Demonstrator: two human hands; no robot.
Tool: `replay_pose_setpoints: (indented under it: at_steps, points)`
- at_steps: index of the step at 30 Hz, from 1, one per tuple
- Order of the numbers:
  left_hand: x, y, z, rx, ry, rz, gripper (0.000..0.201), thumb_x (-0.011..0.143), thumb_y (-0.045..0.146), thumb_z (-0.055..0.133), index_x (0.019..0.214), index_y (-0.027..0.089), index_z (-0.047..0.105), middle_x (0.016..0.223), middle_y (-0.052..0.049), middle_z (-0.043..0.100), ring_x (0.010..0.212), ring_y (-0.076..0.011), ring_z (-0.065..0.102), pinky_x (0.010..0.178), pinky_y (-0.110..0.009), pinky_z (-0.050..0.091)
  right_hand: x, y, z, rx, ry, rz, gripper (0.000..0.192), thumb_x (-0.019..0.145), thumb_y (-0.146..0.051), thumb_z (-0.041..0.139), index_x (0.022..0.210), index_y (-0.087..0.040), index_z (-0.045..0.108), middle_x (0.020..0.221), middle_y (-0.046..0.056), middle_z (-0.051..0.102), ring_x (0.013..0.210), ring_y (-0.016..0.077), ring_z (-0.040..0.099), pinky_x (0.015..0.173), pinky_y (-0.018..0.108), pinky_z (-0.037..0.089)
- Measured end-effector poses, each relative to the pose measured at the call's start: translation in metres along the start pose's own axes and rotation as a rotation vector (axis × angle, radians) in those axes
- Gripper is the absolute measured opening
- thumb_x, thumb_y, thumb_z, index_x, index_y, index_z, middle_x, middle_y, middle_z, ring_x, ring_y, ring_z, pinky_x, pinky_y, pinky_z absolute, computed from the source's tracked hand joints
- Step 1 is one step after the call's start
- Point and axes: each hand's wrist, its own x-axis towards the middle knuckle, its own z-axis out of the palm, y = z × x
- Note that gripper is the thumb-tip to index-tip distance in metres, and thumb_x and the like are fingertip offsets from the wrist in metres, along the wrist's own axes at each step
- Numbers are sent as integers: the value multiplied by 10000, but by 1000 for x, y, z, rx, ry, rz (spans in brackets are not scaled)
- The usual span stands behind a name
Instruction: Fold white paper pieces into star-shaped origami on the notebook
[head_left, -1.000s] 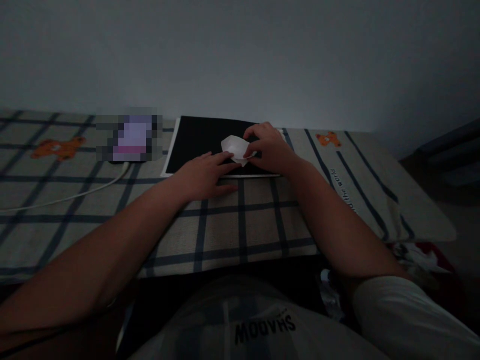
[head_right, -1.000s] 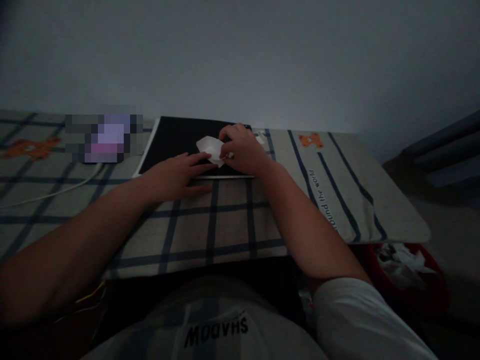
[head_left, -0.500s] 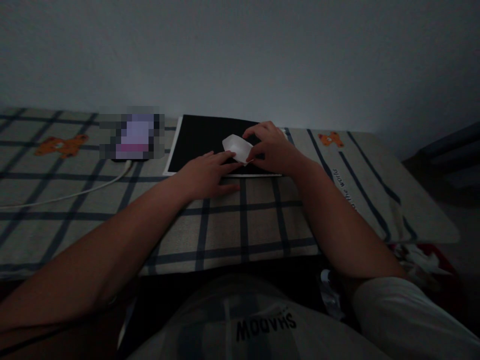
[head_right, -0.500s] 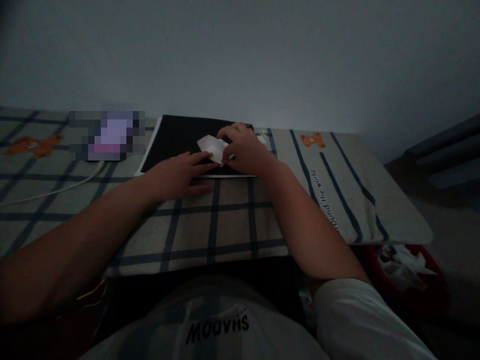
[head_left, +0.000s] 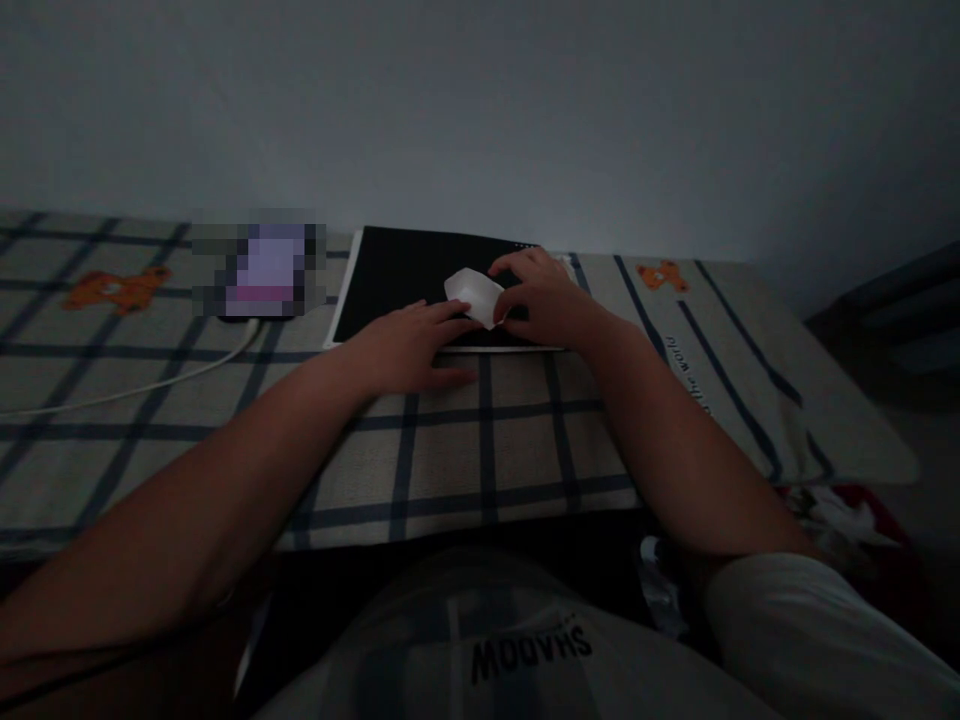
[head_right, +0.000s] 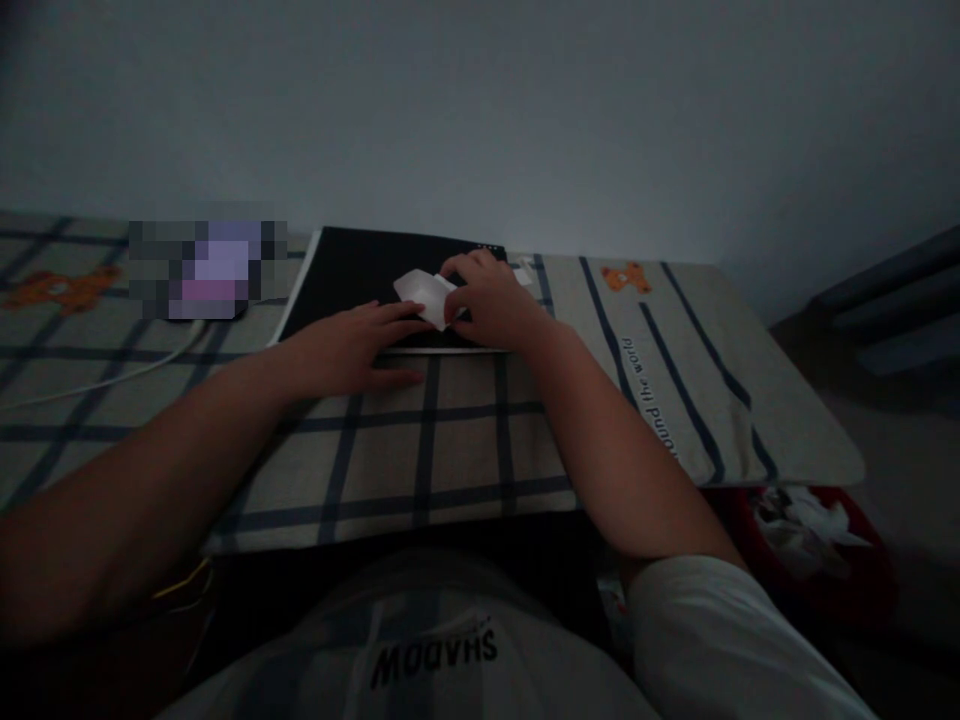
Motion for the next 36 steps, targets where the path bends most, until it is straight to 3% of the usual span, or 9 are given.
replay_pose_setpoints:
  at_steps: [4,13,25,32,36]
  points:
    - [0,-2,0,-25,20,-12,860,1021,600,598,1728,167,367,1784,-132,413,1592,-328,476,1335,-438,325,-1,-1,0,1,6,11,130,878,-187,736,893,-271,834,1413,95,615,1341,374,454,1092,591,418]
    - [1,-2,3,17,3,-10,871,1032,641,552,1713,122,395,1816,-139,339,1653,-326,383,1373,-432,244,0,-3,-3,-1,-29,-4,175,906,-212,749,1027,-285,852,1445,94,611,1357,392,473,1100,609,425]
    - [1,12,1,74,-15,-95,869,1045,662,529,1743,169,364,1820,-113,341,1580,-429,465,1339,-496,329,3,-5,-4,-12,-70,5,142,924,-231,751,1023,-263,848,1468,103,626,1360,396,481,1118,616,423]
    - [1,12,2,85,37,-81,813,1040,676,530,1714,232,430,1786,-70,416,1536,-374,526,1326,-461,345,4,-3,-3,-16,-80,2,171,929,-257,738,1042,-267,866,1430,105,651,1354,391,488,1115,616,446]
    - [0,13,5,94,62,-80,833,1038,694,521,1706,202,443,1775,-92,432,1517,-389,533,1303,-474,382,4,-2,-4,3,-89,6,164,925,-246,740,1024,-266,869,1428,101,654,1352,384,486,1119,605,443]
